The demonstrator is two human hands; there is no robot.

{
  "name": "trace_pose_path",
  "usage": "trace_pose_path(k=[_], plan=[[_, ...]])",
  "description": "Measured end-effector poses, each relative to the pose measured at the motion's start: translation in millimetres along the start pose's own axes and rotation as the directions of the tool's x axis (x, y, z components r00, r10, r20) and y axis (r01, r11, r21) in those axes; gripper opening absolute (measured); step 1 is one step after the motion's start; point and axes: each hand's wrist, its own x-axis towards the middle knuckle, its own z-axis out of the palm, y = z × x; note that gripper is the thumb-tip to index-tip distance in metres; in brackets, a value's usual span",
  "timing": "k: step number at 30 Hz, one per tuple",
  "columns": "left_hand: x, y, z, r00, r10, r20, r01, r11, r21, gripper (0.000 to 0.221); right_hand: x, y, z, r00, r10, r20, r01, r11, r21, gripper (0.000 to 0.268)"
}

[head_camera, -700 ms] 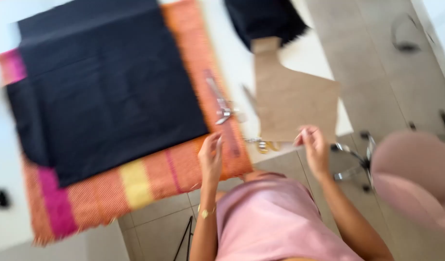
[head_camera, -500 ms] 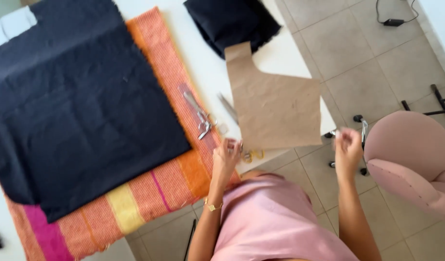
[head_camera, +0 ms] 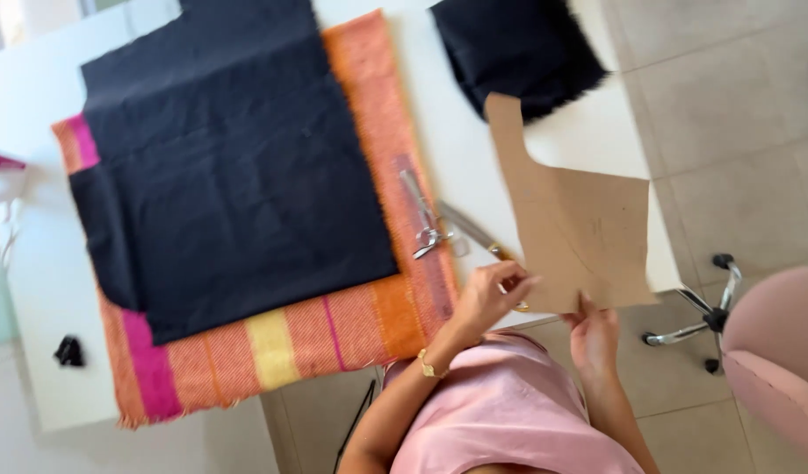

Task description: The person lays out black fabric on a table, positions a paper pattern piece on top, and traces the outline using tailor's chalk.

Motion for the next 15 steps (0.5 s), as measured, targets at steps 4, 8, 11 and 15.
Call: trace_pose_path(k=[4,8,11,15], plan=[[-36,-24,-27,0.994,-0.084,-0.073,0.082,0.996,-0.021,0.022,-20,-49,116,0.988,-0.155,-0.01,0.154,0.987,-0.043,0.04],[-86,-46,-83,0.946,-0.272,-0.176,0.206,0.925,-0.319,0.018,1,-23,186,0.917,-0.206,0.341,0.292,0.93,-0.223,0.045],[-113,-58,-156,0.861,-0.275,-0.428,0.135,0.935,-0.329,0.03,21,-3,251,0.782,-0.113,0.613,0.423,0.819,-0.389,0.038],[-177,-124,-281,0.661,-0.239,-0.712,-0.06,0.928,-0.367,0.051,-30,24,363,0.605,0.017,0.796,0.515,0.755,-0.407,0.03]])
